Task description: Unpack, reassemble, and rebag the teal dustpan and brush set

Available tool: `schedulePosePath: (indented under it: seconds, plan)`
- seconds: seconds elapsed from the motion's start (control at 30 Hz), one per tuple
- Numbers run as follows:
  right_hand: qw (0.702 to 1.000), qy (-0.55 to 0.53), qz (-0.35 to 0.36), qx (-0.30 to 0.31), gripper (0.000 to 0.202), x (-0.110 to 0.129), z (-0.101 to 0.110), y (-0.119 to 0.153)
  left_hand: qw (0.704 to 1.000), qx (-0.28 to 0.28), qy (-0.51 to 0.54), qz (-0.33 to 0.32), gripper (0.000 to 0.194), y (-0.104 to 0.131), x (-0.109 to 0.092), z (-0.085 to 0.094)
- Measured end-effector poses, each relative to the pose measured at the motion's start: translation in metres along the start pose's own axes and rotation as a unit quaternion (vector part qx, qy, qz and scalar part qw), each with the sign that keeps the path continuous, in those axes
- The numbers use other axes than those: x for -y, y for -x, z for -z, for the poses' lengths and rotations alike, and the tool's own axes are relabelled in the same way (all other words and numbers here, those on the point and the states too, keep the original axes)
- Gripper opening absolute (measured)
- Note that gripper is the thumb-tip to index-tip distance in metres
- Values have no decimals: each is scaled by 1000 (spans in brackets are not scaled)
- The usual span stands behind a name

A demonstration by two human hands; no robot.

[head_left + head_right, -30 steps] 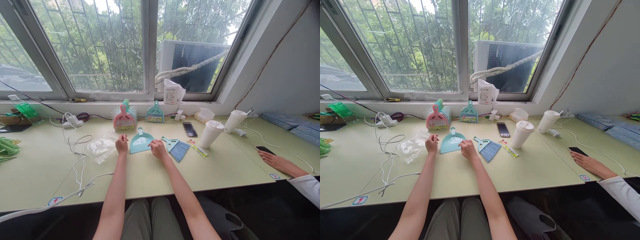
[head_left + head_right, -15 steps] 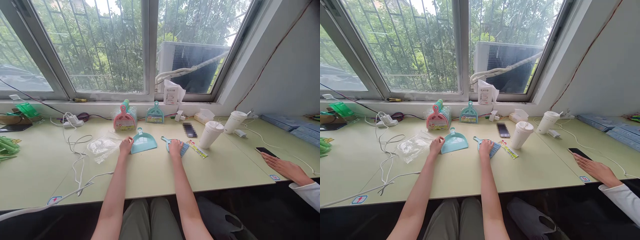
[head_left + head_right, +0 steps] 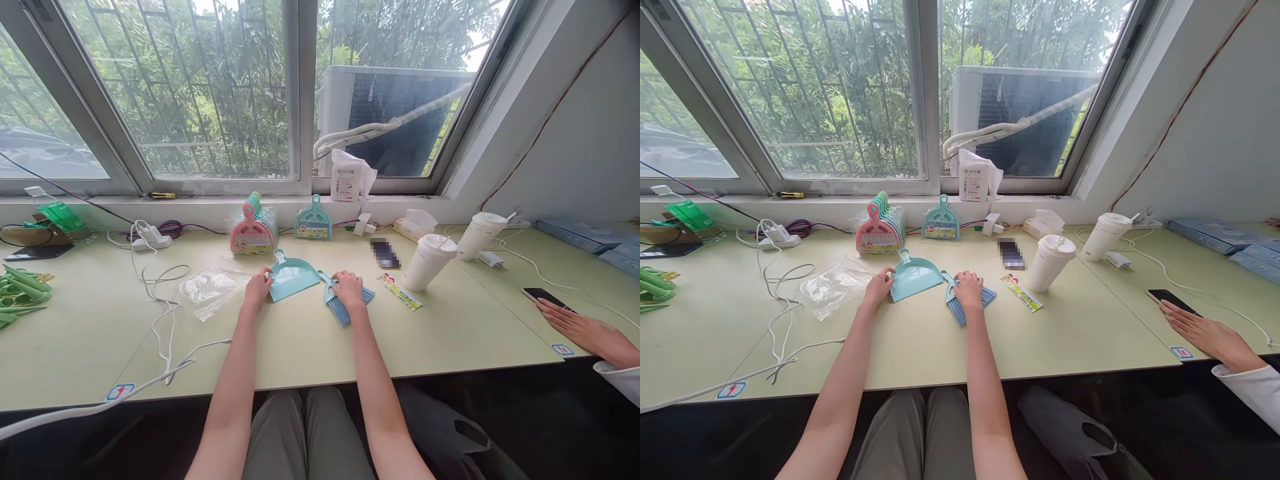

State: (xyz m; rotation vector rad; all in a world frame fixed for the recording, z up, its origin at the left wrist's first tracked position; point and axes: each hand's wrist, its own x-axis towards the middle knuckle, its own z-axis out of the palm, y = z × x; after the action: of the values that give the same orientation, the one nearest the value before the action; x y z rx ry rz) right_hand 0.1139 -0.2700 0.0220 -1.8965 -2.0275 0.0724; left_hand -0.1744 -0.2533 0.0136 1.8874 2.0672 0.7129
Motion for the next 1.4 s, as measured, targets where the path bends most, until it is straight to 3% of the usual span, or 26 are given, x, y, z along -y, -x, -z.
schedulePosePath:
  seconds: [0.17,0.33,0.53,0.77,0.93,1.1,1.17,1.23,1.33,1.4]
  plan:
    - [1000,-11,-9,7,46,1,1,0,1000,8,-4,-5,28,0,0,-1]
    - [999,-13,-32,-4,33,3,3,1,1000,14,-13,-2,30,0,0,0]
    - [999,0,-30,40,26,13,-2,3,1000,19,-22,3,31,0,0,-1]
    - [994,-23,-104,-7,36,12,-6,-1,998,11,-59,15,36,1,-4,0]
    - [986,-66,-123,-89,37,15,-3,-3,994,66,-72,-53,30,15,-25,-3]
    - [980,-88,-99,-151,27,22,1,-3,985,100,-36,-133,27,34,-63,-27]
    - [985,-79,-87,-129,25,24,0,-1,976,132,34,-171,26,40,-76,-33]
    - [991,-66,-77,-92,22,26,-3,0,951,198,125,-200,25,44,-85,-34]
    - [994,-61,-68,-63,24,27,-5,1,881,351,225,-222,27,47,-91,-28]
    - [994,-69,-66,-59,26,28,-5,0,843,419,251,-224,31,47,-91,-25]
